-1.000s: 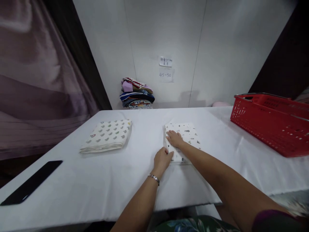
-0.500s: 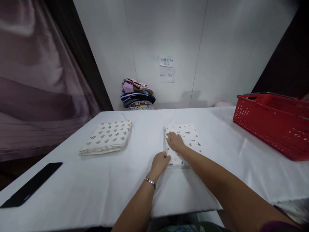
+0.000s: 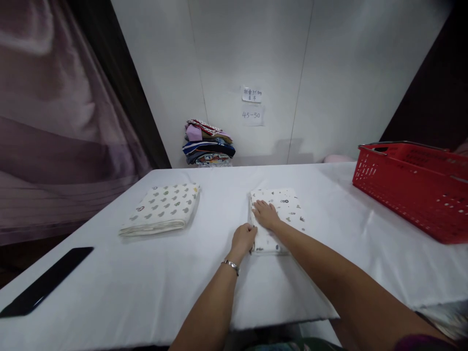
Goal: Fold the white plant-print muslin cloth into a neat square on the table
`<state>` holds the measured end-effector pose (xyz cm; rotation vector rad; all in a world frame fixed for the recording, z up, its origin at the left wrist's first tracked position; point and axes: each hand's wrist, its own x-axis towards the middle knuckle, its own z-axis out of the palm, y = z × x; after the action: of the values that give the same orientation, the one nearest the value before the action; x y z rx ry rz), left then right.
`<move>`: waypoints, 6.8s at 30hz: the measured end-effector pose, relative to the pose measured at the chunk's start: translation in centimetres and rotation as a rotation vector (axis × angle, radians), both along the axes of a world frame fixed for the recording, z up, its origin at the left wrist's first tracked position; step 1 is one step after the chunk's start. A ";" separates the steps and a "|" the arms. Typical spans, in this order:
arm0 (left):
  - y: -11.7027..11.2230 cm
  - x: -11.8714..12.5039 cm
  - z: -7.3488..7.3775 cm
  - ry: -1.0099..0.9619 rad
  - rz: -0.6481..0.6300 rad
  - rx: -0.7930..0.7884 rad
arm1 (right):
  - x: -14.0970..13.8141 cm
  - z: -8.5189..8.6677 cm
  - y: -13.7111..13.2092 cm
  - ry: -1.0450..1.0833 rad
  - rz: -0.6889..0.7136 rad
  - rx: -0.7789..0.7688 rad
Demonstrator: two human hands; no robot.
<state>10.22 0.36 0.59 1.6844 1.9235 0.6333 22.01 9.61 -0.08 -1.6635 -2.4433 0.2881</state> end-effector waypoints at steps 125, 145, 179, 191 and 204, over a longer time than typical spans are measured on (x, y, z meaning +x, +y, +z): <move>0.8 0.2 -0.1 -0.151 0.115 0.039 | 16.5 -0.6 -5.6 0.769 -0.412 -0.256; 3.4 0.4 0.4 -0.311 0.037 0.183 | 13.6 0.7 -10.2 0.359 0.062 0.105; 8.5 1.2 1.0 0.005 0.039 0.181 | 14.4 -0.8 -15.1 0.261 -0.098 0.339; 9.1 1.4 1.4 0.069 -0.026 0.153 | 14.1 -0.3 -14.9 0.250 -0.093 0.250; 9.7 1.1 1.5 -0.007 0.031 0.091 | 14.1 -0.2 -14.9 0.269 -0.104 0.235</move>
<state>11.28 10.04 2.07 1.7072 1.9461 0.7486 36.13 -5.26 -0.25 -1.5355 -2.0989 0.1871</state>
